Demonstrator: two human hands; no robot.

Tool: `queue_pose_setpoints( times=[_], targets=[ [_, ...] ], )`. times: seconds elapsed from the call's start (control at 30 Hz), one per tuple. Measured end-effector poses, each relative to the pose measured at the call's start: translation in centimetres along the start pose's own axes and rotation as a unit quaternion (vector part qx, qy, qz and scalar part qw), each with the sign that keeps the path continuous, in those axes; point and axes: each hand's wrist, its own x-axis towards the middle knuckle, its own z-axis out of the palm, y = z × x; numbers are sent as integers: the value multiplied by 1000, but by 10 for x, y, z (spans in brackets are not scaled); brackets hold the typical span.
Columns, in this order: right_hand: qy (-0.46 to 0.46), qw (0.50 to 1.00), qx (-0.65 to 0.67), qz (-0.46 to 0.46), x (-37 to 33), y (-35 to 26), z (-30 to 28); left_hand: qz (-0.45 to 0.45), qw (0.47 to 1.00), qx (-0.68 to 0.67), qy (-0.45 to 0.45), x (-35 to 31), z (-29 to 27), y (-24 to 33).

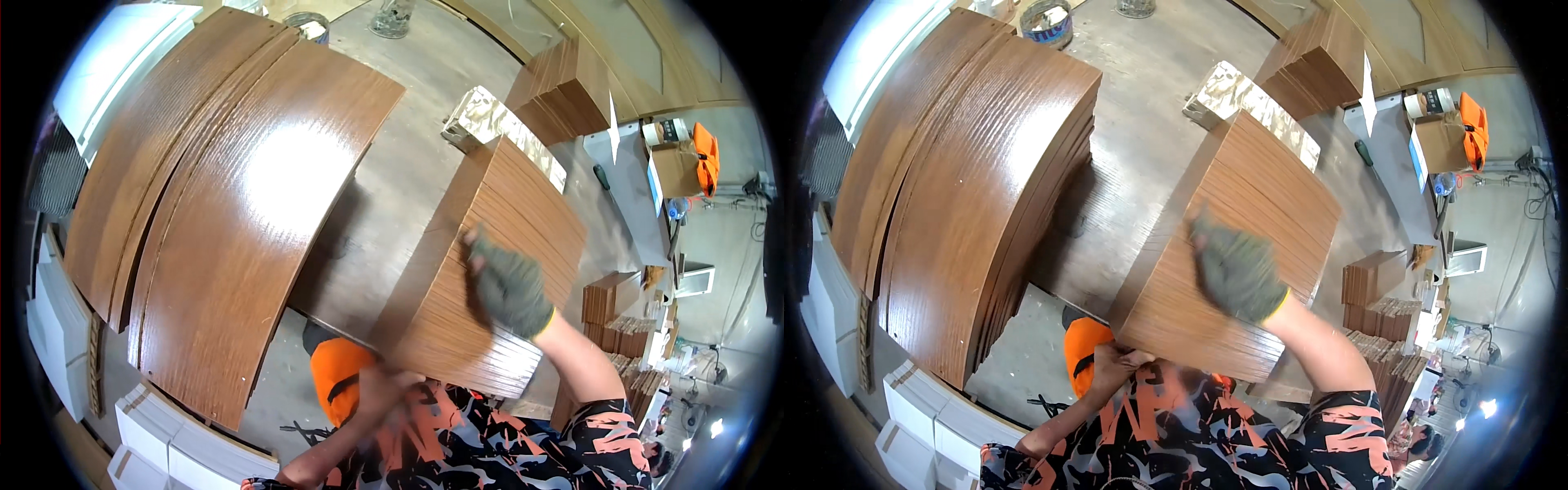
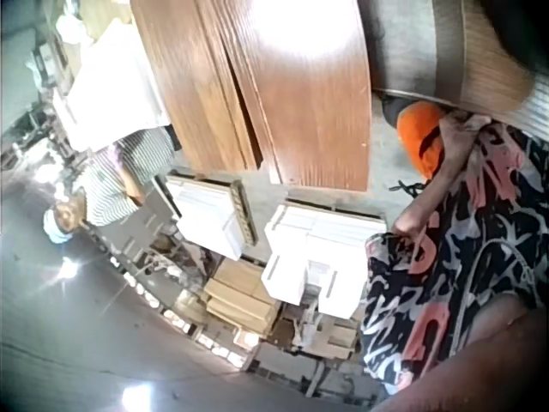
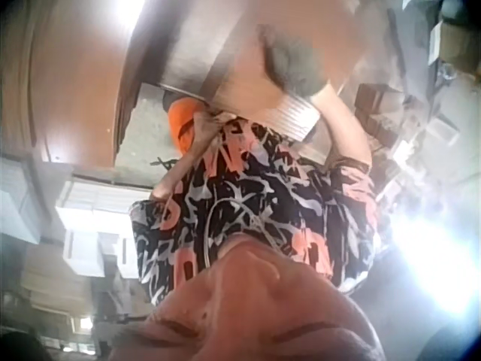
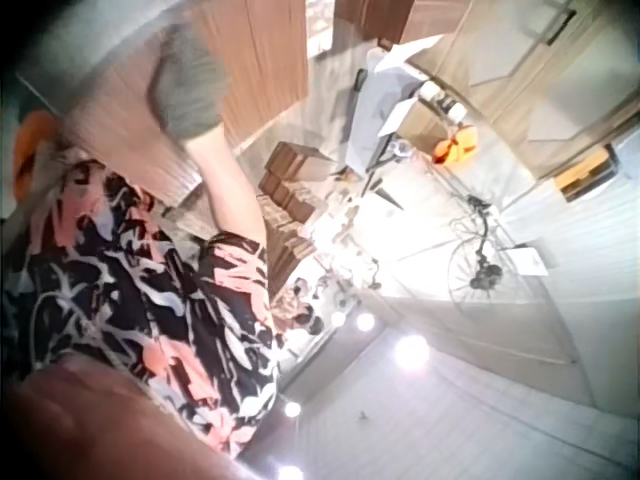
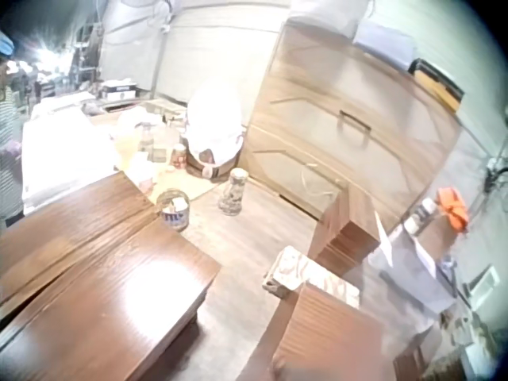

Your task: The person picks up a wooden panel from a stack and scrapes its edges using a hand tool. After cleaning the edges of several panels, they place them into a new stack on the table.

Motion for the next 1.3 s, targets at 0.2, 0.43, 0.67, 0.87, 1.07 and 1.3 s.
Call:
queue_pose_setpoints(
  times=[0.2, 0.43, 0.67, 0.87, 1.07, 1.3],
  targets=[
    [-196, 954, 112, -195, -3, -6, -18, 84, 996, -18, 5, 5, 3, -5],
    [-192, 973, 120, 47, 63, 55, -28, 61, 998, -24, -12, 6, 0, 8],
    [-225, 949, 207, -71, 71, 63, -31, 56, 997, -42, -25, 6, -3, -5],
    [-332, 943, 8, -6, 91, 64, -42, 37, 999, -9, -25, 10, -4, -1],
    [-179, 922, 341, -33, 125, 92, -43, 29, 999, 16, -29, 10, -8, -6],
    [-145, 969, 156, 124, 123, 222, 2, 25, 999, 29, -39, 16, -6, -3]
  ],
)
